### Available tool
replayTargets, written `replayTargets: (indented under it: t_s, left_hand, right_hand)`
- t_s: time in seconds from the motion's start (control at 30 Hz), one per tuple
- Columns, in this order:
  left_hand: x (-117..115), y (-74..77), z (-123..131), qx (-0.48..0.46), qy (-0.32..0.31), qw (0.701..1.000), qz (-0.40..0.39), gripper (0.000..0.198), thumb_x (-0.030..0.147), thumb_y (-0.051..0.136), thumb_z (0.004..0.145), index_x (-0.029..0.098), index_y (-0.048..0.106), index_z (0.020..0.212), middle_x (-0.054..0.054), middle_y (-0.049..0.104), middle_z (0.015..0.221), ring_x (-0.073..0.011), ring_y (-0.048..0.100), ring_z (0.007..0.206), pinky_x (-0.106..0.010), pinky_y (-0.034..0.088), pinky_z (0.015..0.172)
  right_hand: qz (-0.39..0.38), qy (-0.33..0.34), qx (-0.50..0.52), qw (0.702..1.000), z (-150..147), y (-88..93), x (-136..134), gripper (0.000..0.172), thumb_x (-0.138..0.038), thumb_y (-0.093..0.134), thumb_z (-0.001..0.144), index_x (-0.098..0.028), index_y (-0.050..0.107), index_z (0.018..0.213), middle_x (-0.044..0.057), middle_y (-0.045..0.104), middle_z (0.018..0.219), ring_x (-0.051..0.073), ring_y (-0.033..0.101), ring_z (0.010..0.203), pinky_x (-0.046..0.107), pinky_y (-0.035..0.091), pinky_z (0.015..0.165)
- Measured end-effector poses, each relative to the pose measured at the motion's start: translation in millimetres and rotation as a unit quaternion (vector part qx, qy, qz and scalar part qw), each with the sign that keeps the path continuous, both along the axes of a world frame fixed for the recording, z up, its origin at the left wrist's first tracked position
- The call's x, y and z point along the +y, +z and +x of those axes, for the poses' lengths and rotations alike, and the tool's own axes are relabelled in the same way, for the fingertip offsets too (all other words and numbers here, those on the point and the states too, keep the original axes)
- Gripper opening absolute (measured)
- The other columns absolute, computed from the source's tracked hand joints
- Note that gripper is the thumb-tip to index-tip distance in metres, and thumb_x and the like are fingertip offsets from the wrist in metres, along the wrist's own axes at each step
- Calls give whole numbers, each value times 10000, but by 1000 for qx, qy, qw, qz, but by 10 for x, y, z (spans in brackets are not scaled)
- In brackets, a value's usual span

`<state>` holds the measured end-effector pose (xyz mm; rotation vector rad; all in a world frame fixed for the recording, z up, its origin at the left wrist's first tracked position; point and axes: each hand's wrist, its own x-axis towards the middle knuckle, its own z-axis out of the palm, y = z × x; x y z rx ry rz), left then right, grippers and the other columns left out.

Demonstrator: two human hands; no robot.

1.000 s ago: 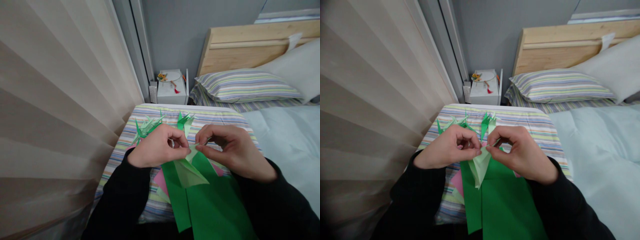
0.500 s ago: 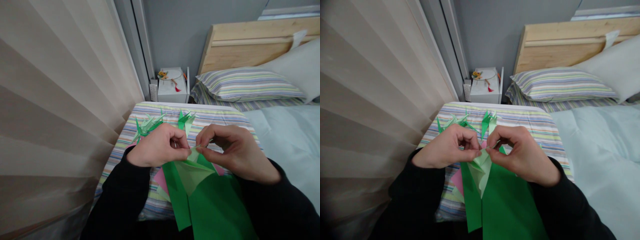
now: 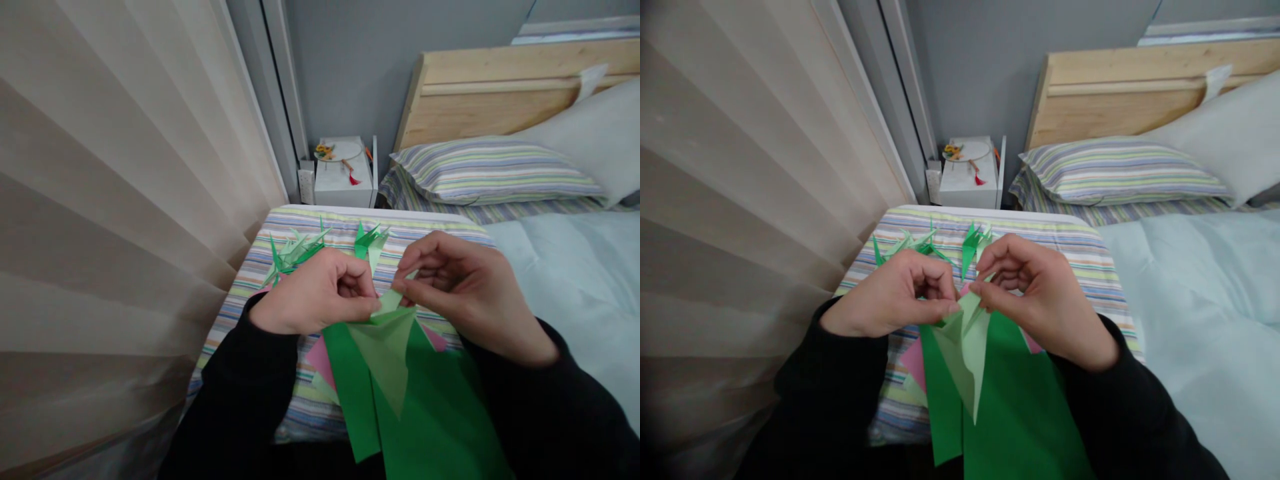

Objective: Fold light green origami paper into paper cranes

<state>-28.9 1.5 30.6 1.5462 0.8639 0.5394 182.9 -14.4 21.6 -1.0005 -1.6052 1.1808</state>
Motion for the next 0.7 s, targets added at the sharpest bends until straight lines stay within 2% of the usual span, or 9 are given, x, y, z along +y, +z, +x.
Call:
replayTargets:
  t_s: [0.17, 0.3, 0.4, 0.7]
  left_hand:
    - [-1, -33, 4, -31, 29, 999, 5, 126, 119, 741, 728, 124, 630, 670, 49, 585, 574, -37, 485, 518, -148, 369, 505]
    - [-17, -74, 27, -62, 66, 996, 20, 131, 130, 757, 713, 126, 631, 677, 24, 625, 623, -54, 534, 553, -155, 398, 518]
    - [-35, -91, 45, -65, 83, 993, 51, 122, 145, 754, 731, 129, 643, 685, 20, 630, 633, -56, 532, 544, -162, 406, 516]
    - [-46, -63, 70, -44, 90, 985, 137, 130, 144, 740, 759, 142, 643, 671, 25, 621, 626, -58, 512, 539, -173, 415, 525]
  right_hand:
    - [-84, -22, 73, 994, -53, 14, 3, 365, -216, 926, 687, -198, 689, 964, -38, 723, 643, 112, 694, 522, 162, 564, 502]
    - [-135, 23, 85, 987, -60, 44, 1, 264, -281, 933, 683, -174, 717, 789, -11, 718, 625, 115, 675, 505, 172, 558, 467]
    - [-132, 41, 79, 987, -45, 55, 3, 244, -308, 928, 691, -174, 724, 694, -9, 699, 588, 113, 660, 501, 180, 562, 473]
    - [-104, 23, 43, 993, -25, 36, 10, 276, -390, 928, 688, -177, 754, 674, -2, 683, 558, 116, 638, 470, 200, 546, 466]
